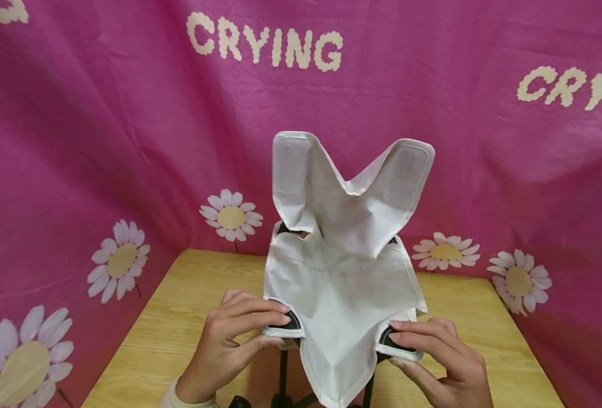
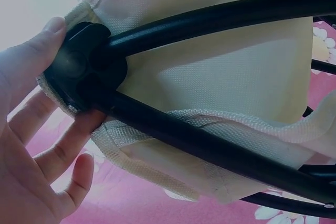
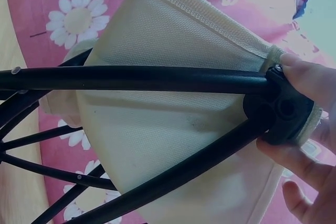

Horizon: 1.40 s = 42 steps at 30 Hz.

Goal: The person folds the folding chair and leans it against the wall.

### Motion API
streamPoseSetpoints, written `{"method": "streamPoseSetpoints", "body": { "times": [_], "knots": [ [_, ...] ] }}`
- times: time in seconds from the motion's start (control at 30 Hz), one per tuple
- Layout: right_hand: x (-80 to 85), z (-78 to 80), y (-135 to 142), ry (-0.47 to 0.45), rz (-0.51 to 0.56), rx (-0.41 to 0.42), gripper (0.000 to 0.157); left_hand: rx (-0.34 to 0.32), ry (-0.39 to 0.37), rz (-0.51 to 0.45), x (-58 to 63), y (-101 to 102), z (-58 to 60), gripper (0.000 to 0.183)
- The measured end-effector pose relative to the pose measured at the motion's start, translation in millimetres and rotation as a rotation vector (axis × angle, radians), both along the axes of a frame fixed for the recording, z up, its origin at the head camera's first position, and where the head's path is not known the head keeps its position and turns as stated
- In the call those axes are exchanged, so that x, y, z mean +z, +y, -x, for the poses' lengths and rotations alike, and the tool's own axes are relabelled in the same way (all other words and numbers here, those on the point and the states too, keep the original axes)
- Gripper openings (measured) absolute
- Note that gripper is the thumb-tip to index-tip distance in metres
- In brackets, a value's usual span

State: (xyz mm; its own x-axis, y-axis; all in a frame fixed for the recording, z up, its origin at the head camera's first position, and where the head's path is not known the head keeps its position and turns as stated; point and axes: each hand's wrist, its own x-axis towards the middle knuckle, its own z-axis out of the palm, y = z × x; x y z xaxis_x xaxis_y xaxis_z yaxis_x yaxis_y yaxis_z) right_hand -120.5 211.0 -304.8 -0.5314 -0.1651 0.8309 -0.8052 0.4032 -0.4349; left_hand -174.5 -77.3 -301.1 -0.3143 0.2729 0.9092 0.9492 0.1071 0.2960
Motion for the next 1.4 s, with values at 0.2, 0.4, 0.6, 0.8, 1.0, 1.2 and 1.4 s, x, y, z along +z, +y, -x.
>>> {"method": "streamPoseSetpoints", "body": {
  "times": [0.2,0.4,0.6,0.8,1.0,1.2,1.4],
  "knots": [
    [-0.5,2.0,0,0.047,0.012,0.047,0.032,-0.023,0.037,0.0,-0.6,1,3.7,0.028],
    [-1.0,7.2,1,0.103,0.023,0.084,0.028,-0.028,0.062,0.003,0.8,3,8.4,0.025],
    [-0.6,10.3,2,0.111,0.029,0.084,0.029,-0.026,0.052,0.008,1.0,5,10.6,0.029],
    [-0.8,12.3,1,0.114,0.036,0.09,0.029,-0.015,0.0,0.026,-1.3,5,10.6,0.034],
    [-0.2,14.5,-1,0.125,0.036,0.101,0.029,-0.023,-0.007,0.023,-4.5,4,12.8,0.036],
    [1.6,18.7,-4,0.175,0.04,0.136,0.027,-0.022,0.003,0.015,-6.6,4,14.6,0.037],
    [2.6,20.6,-6,0.174,0.047,0.147,0.027,-0.018,0.003,0.013,-9.9,4,17.2,0.033]
  ]
}}
